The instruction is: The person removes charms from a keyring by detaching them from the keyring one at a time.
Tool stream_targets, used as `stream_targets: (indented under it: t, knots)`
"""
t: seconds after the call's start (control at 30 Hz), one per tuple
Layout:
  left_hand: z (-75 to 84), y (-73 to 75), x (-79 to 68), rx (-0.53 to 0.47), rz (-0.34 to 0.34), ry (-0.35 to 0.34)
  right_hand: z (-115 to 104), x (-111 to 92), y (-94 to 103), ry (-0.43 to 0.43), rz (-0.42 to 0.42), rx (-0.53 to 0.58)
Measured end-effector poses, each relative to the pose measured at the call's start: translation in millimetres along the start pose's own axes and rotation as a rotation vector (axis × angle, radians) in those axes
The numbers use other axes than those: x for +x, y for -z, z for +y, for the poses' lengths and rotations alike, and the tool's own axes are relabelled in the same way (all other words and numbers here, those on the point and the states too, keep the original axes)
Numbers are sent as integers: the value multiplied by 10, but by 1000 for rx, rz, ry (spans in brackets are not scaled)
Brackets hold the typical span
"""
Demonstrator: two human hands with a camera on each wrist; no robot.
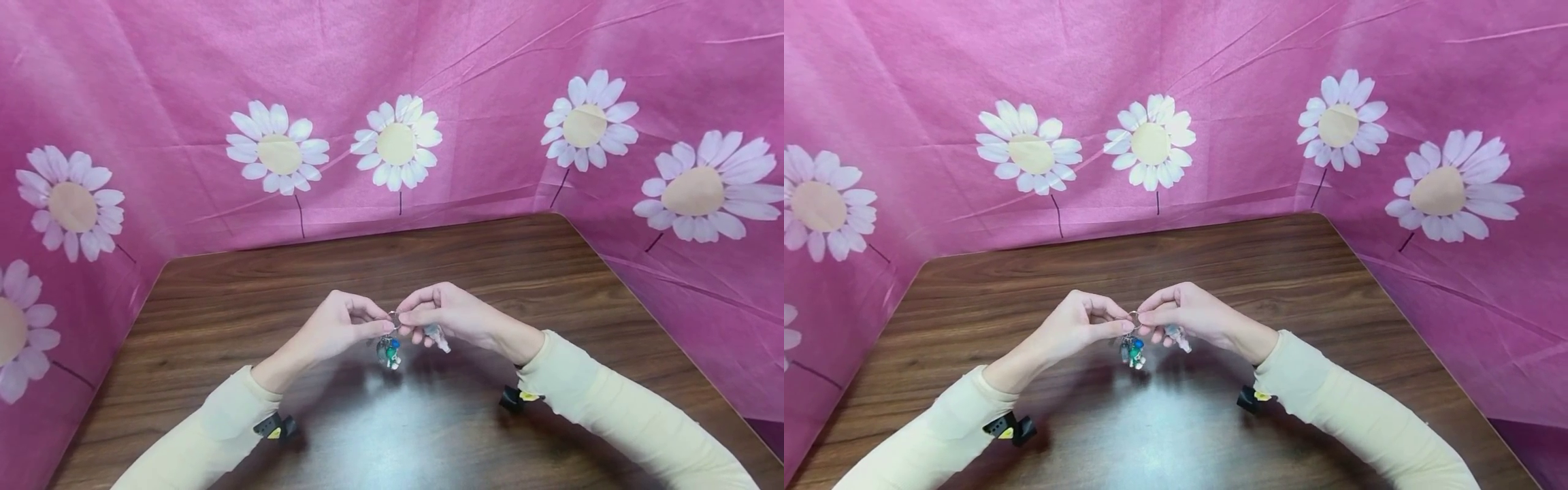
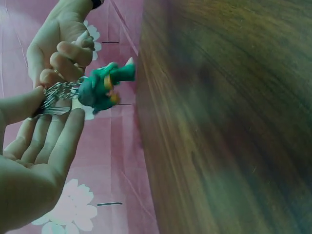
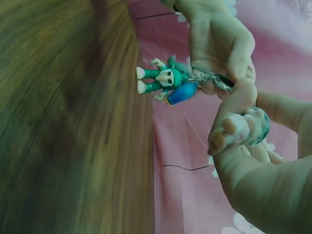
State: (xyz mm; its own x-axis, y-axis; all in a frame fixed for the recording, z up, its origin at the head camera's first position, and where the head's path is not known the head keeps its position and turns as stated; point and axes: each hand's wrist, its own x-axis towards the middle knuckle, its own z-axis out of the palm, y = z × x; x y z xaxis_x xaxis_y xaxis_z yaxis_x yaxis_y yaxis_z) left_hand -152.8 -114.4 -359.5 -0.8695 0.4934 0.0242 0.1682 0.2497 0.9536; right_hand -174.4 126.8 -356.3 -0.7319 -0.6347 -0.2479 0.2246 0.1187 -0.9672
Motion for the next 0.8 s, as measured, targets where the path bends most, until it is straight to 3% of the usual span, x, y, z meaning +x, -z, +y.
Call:
stream_targets:
  t: [0.1, 0.3, 0.8]
  knots:
    - [13, 17, -6, 58, -33, -24, -8, -7, 12, 11, -29, -54]
    - [41, 45, -8, 89, -52, -10, -52, -24, 23, 15, -54, -95]
    - [67, 23, -7, 57, -111, -13, -60, -25, 14, -3, 13, -134]
